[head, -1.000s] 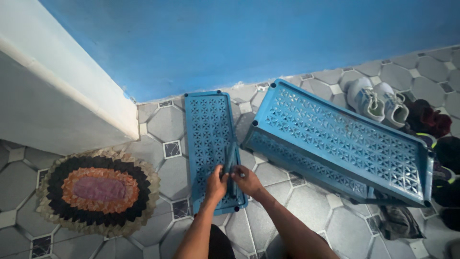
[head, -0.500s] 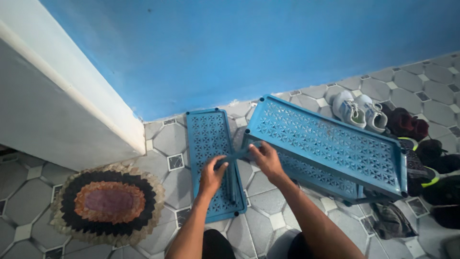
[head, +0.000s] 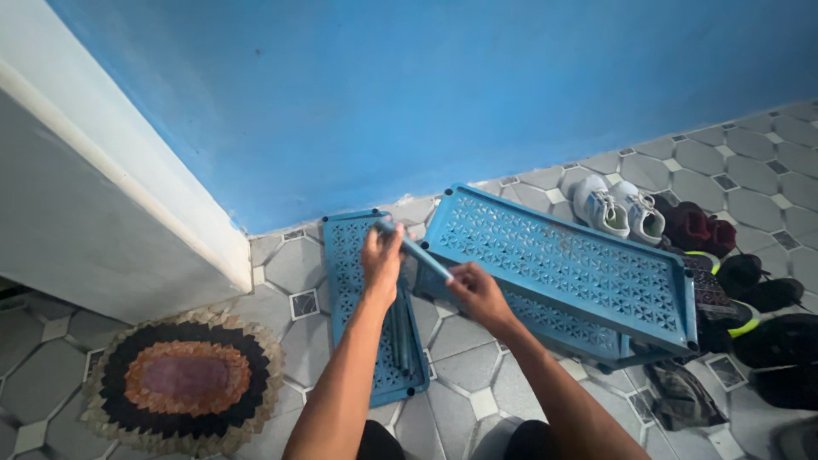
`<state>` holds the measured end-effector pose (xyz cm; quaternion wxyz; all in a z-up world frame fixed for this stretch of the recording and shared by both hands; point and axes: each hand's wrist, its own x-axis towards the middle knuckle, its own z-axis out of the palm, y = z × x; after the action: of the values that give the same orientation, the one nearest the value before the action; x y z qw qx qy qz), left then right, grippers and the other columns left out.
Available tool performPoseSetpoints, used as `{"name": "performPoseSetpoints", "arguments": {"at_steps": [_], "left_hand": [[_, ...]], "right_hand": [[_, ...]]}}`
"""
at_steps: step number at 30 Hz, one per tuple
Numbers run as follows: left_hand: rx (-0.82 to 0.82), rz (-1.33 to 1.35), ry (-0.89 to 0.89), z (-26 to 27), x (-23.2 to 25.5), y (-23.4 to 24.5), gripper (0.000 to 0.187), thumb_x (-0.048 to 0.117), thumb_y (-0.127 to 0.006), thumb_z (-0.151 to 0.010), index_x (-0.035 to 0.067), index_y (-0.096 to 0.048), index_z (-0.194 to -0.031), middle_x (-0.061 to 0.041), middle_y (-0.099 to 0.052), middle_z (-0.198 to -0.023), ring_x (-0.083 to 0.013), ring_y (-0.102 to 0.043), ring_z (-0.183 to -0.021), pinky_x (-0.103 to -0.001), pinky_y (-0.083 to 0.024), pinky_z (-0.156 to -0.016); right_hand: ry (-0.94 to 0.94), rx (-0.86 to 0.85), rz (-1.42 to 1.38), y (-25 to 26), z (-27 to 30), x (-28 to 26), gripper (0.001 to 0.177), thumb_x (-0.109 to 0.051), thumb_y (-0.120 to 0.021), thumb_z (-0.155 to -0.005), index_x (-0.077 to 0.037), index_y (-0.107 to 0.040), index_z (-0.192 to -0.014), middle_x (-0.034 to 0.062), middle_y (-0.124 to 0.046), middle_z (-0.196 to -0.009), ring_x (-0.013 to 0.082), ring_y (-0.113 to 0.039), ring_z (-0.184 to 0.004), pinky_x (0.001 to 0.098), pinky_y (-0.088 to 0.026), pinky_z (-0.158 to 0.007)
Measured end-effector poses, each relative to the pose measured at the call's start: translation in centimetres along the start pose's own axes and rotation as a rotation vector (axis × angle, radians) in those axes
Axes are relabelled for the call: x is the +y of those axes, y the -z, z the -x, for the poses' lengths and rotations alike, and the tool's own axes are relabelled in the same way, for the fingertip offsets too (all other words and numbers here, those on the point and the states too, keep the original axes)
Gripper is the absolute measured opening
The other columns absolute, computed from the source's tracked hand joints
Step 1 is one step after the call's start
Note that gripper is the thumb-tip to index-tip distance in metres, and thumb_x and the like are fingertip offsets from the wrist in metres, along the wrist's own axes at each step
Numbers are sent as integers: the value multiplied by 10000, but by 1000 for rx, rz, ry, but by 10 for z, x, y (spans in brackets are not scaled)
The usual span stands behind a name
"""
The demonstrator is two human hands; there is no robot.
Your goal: The person assembles a blue plastic two-tier stool by inserting cylindrical legs into the perforated trays and securing them. They then wipe the top surface with a cloth.
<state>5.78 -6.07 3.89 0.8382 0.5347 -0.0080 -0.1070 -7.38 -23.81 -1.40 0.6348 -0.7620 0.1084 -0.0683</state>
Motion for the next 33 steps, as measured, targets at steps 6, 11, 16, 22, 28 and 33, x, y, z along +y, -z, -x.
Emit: {"name": "performPoseSetpoints", "arguments": {"at_steps": [6, 11, 16, 22, 28, 33], "left_hand": [[-307, -135, -315, 3, 34, -48, 411, 220, -765, -938, 26, -639, -1278, -51, -744, -1134, -153, -705, -1058, -273, -550, -917], [-412, -322, -272, -9, 46, -78, 403, 295, -747, -963, -1, -708, -1234, -94, -760, -1086, -149, -688, -1016, -298, -549, -900], [-502, -398, -253, -31, 31, -88, 459, 355, -717, -954, 11, -685, -1255, -123, -750, -1163, -207, -705, -1103, -327, -555, -950], [-463, -685, -218, -57, -26, -59, 474, 390, -623, -987, 34, -647, -1300, -210, -731, -1218, -326, -698, -1186, -396, -543, -980], [-386, -989, -429, -98, -95, -41, 577, 235, -712, -910, -6, -521, -1398, -264, -594, -1383, -421, -554, -1302, -452, -452, -1078], [-409, -1054, -502, -131, -118, -50, 619, 205, -711, -893, -36, -485, -1416, -268, -526, -1450, -415, -482, -1356, -462, -391, -1108]], "right_hand": [[275, 100, 561, 9, -20, -36, 385, -236, -789, -881, -15, -672, -1173, 166, -738, -1048, 268, -708, -960, 373, -548, -825], [244, 140, 555, 12, -44, -76, 355, -219, -784, -825, -9, -671, -1088, 167, -708, -943, 279, -723, -758, 383, -571, -681], [95, 203, 496, 14, -55, -79, 339, -196, -741, -860, 2, -634, -1112, 186, -704, -773, 300, -702, -655, 410, -550, -613], [40, 317, 408, 31, -89, -46, 384, -237, -741, -900, -29, -673, -1216, 149, -776, -860, 230, -779, -787, 351, -593, -697], [114, 295, 294, 59, -138, -33, 335, -175, -727, -905, 6, -688, -1184, 110, -781, -954, 210, -788, -906, 333, -627, -761], [-15, 327, 399, 61, -176, -33, 333, -197, -770, -877, 9, -703, -1130, 158, -786, -933, 254, -777, -850, 387, -606, -722]]}}
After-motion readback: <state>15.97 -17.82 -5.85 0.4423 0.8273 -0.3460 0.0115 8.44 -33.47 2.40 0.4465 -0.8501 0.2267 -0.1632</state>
